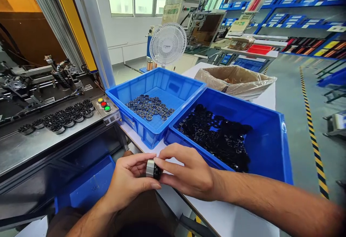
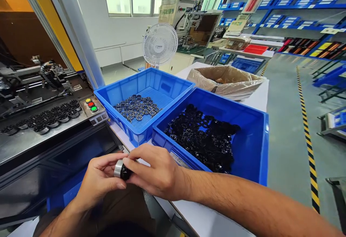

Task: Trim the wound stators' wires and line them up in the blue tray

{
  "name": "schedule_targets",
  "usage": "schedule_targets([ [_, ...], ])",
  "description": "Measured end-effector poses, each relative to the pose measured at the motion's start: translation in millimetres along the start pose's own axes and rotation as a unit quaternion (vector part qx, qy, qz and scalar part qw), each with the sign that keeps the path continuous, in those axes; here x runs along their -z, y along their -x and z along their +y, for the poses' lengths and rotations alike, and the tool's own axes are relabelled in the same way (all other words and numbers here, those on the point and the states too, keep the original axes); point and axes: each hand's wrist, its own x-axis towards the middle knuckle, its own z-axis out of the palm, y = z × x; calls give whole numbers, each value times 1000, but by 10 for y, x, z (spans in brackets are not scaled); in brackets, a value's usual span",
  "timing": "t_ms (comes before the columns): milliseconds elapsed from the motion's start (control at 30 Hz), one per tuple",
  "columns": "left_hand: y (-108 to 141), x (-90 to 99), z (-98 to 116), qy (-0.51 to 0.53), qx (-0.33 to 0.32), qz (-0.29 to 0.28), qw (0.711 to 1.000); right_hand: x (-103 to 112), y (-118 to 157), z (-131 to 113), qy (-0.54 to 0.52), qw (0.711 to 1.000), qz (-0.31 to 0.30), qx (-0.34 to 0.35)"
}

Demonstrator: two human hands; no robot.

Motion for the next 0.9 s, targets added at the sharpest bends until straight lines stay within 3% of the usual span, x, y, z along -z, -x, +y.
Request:
schedule_targets([
  [167, 73, -19, -58, -79, -60, 2, 995, 1, -1, 37, 12, 1000, 1, -3],
  [267, 149, -21, -73, -148, -80, -27, 985, 19, -4, 114, -61, 993, -3, -100],
  [400, 199, 6, -96, -253, -119, -51, 959, 15, -7, 202, -204, 951, -37, -230],
  [600, 183, 47, -197, -269, -147, -39, 951, -76, 7, 119, -260, 925, -43, -274],
  [700, 140, 53, -195, -237, -127, -38, 962, -31, -43, 134, -255, 928, -57, -268],
  [800, 63, 74, -146, -154, -106, -64, 980, 193, -101, 355, -209, 928, -81, -297],
  [867, 4, 101, -103, -108, -90, -62, 988, 379, -70, 621, -72, 914, -114, -382],
  [900, -22, 115, -82, -88, -78, -52, 992, 448, -19, 773, 28, 890, -148, -429],
])
